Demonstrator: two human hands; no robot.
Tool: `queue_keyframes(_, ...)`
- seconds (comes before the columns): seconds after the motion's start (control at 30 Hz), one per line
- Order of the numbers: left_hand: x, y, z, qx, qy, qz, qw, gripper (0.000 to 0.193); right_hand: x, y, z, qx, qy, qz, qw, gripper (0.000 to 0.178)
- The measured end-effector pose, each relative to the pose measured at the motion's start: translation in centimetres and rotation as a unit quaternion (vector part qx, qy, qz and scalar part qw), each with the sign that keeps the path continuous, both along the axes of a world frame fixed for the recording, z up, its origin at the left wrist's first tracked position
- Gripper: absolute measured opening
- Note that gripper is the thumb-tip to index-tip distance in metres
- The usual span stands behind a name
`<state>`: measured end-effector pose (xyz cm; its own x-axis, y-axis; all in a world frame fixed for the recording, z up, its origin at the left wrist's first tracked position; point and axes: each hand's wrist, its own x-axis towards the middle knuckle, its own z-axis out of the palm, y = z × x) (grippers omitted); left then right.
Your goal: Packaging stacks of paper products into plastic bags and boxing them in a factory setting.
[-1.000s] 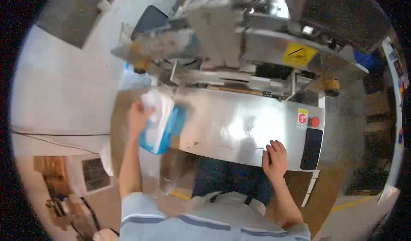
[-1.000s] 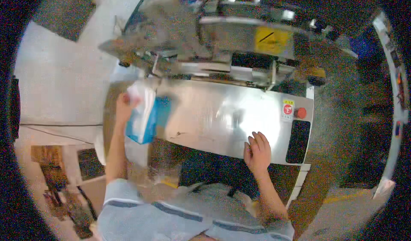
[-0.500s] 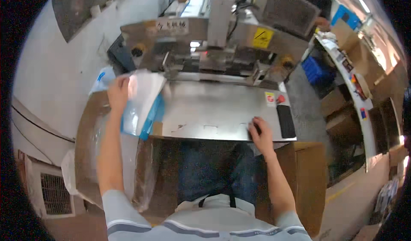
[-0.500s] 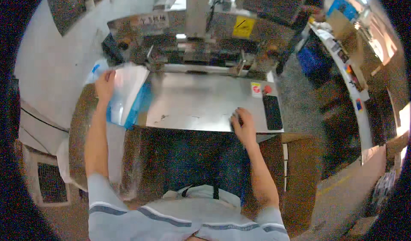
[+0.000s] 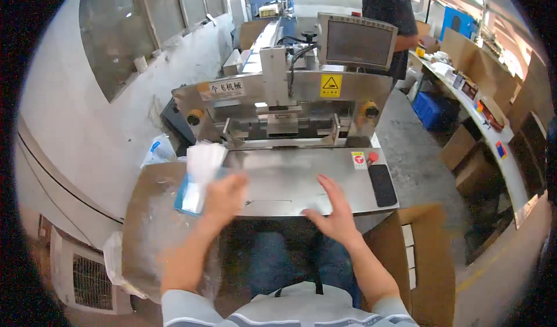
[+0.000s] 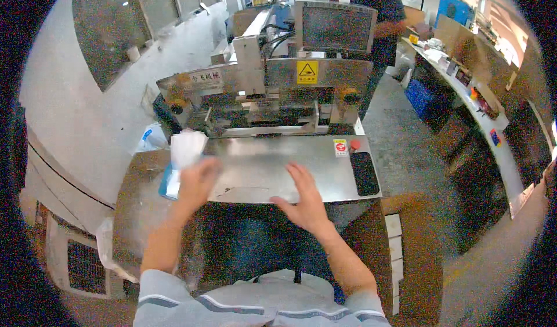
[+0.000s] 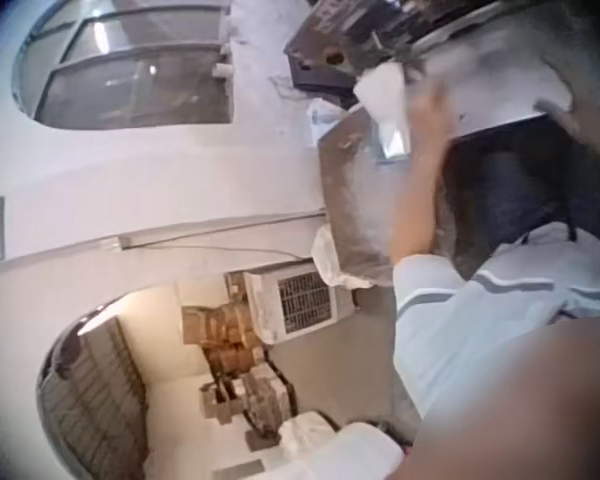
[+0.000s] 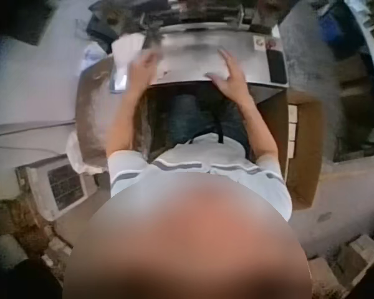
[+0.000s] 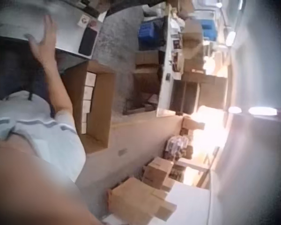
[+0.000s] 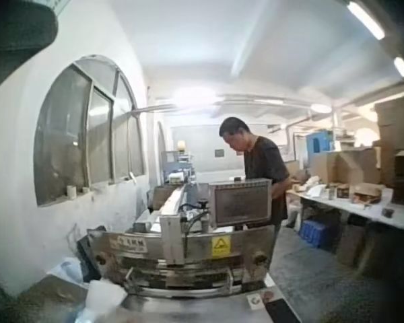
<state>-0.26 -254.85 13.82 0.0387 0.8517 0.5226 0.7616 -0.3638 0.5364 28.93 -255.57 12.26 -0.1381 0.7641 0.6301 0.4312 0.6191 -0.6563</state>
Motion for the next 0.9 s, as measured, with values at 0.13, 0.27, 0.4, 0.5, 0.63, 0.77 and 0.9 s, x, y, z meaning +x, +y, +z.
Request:
queue_keyframes(0.13, 6.9, -3.9, 0.5, -0.076, -0.072, -0.108, 0.989, 0.021, -2.6, 1.4, -0.3, -0.082, -0.042, 0.143, 0.985, 0.032)
queue_keyframes(0.27, 7.3, -4.4, -2.1, -0.160, -0.226, -0.105, 0.955, 0.021, -1.2, 2.0, -1.3, -0.199, -0.213, 0.141, 0.946, 0.010)
queue_keyframes(0.4, 7.0, -4.5, -5.4, -0.287, -0.336, -0.103, 0.891, 0.018, -1.1, 1.9, -2.1, -0.003, -0.072, 0.100, 0.992, 0.013)
queue_keyframes(0.5, 7.3, -3.8, -7.4, -0.329, -0.348, -0.031, 0.877, 0.022, -1.6, 2.1, -1.9, 0.094, -0.054, 0.058, 0.992, 0.014)
queue_keyframes(0.63, 7.7, -3.4, -9.1, -0.240, -0.281, 0.028, 0.929, 0.017, -1.0, 2.6, -3.9, 0.039, -0.132, 0.129, 0.982, 0.017)
queue_keyframes(0.77, 7.4, -2.4, -6.0, -0.039, -0.047, -0.163, 0.985, 0.035, -1.3, 2.9, -4.8, 0.028, -0.198, 0.179, 0.963, 0.013)
queue_keyframes(0.9, 6.7, -0.2, -5.1, -0.180, 0.000, -0.234, 0.955, 0.028, -1.3, 3.8, -5.4, 0.022, -0.209, 0.185, 0.960, 0.011)
